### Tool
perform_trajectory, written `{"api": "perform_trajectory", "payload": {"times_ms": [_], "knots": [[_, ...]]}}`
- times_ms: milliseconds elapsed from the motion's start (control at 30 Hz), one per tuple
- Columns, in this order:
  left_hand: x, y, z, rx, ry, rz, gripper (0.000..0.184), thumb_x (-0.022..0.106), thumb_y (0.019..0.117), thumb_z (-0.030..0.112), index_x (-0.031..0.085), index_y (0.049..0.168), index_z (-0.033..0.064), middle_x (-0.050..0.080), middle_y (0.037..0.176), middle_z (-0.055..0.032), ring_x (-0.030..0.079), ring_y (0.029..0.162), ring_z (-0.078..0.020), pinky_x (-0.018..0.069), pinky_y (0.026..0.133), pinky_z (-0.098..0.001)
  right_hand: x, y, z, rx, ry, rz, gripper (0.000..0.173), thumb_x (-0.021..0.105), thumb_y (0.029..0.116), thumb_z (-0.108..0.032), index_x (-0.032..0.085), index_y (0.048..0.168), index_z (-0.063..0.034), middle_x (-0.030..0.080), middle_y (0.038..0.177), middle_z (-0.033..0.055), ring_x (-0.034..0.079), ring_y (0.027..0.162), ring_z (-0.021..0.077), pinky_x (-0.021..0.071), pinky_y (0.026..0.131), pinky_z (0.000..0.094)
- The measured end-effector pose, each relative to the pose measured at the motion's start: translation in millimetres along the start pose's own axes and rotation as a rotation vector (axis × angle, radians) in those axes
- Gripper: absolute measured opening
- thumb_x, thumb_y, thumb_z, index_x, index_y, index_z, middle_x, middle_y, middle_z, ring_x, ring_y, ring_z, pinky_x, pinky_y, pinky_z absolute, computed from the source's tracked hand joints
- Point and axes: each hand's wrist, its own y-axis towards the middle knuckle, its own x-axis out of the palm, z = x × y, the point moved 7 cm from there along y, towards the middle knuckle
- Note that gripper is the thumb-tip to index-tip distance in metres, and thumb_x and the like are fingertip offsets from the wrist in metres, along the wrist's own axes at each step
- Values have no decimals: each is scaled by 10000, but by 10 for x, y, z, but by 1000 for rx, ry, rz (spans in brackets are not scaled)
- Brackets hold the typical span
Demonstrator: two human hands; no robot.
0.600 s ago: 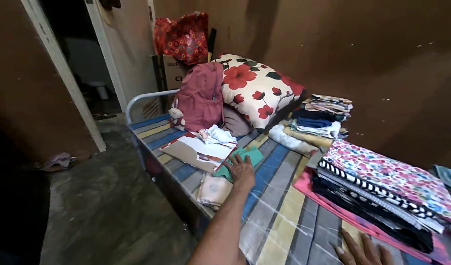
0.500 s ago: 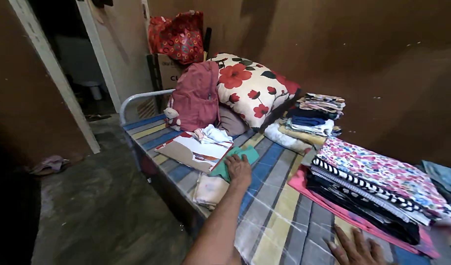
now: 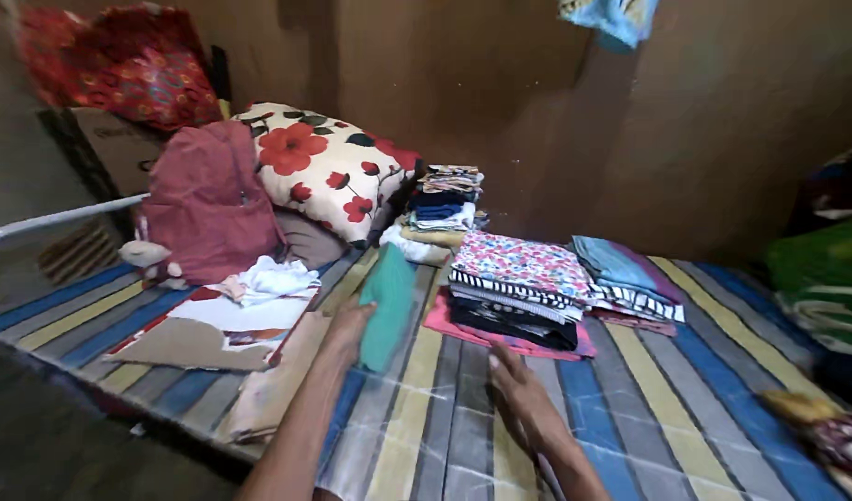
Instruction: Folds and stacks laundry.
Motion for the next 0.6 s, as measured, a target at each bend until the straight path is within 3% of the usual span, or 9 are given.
{"api": "perform_trajectory", "payload": {"times_ms": [33, 100, 167, 233, 267, 367, 467, 533, 600], "knots": [[169, -114, 3, -57, -154, -81, 304, 504, 1069, 119, 557, 1346, 5, 661, 1118, -161, 655, 940, -208, 554, 822, -387, 14, 16, 21, 39, 252, 36, 495, 361, 1111, -200, 329, 1546, 33, 517, 1460, 233, 570, 1267, 266, 477, 1034, 396], [481, -346, 43, -110, -332, -268, 250, 481, 1071, 152, 588, 1265, 37, 685, 948, -84, 670, 773, -126, 576, 683, -299, 31, 3, 42, 102, 653, 38, 509, 310, 1122, -326, 313, 1530, -21, 577, 1361, 177, 636, 1139, 231, 540, 912, 384], [726, -554, 94, -130, -413, -425, 238, 447, 1078, 150, 581, 1250, 54, 694, 906, -61, 686, 752, -104, 588, 659, -272, 17, -57, -15, 52, 898, -44, 509, 401, 1071, -419, 411, 1418, -47, 661, 1206, 115, 695, 1020, 205, 590, 820, 377], [906, -690, 77, -161, -469, -495, 213, 440, 1078, 123, 589, 1204, 37, 703, 878, -81, 701, 743, -125, 600, 653, -281, -31, -100, -86, -16, 1028, -78, 384, 573, 990, -368, 551, 1240, -77, 731, 1048, 64, 728, 935, 173, 614, 810, 364], [972, -751, 70, -174, -486, -502, 201, 439, 1077, 107, 594, 1181, 32, 702, 865, -84, 703, 736, -129, 602, 651, -280, -74, -116, -116, -46, 1026, -49, 289, 594, 976, -273, 570, 1191, -82, 734, 991, 53, 729, 907, 157, 617, 813, 352], [1094, -927, 86, -196, -501, -528, 224, 454, 1069, 77, 579, 1251, 36, 701, 920, -90, 703, 787, -145, 604, 703, -299, -244, -174, -167, -87, 840, 134, 255, 482, 1017, -49, 536, 1266, -59, 732, 943, 53, 731, 821, 131, 626, 749, 308], [1242, -1107, 126, -165, -514, -682, 304, 478, 1039, 22, 538, 1336, 34, 694, 1038, -91, 694, 924, -154, 591, 842, -336, -496, -211, -235, -89, 692, 275, 229, 468, 1033, -17, 588, 1225, -52, 729, 907, 44, 718, 767, 112, 618, 685, 289], [1346, -1171, 97, -129, -383, -815, 360, 497, 1037, 31, 496, 1396, 14, 661, 1163, -102, 661, 1038, -148, 555, 933, -346, -685, -251, -316, -105, 469, 306, 231, 503, 1010, -5, 591, 1220, -37, 712, 901, 37, 702, 743, 93, 610, 672, 277], [1390, -1160, -17, -188, -187, -873, 393, 512, 1030, 35, 468, 1420, 19, 608, 1262, -134, 616, 1103, -189, 536, 916, -390, -856, -305, -404, -183, 126, 289, 262, 564, 961, 4, 606, 1219, -3, 698, 937, 47, 687, 764, 82, 598, 699, 277]]}}
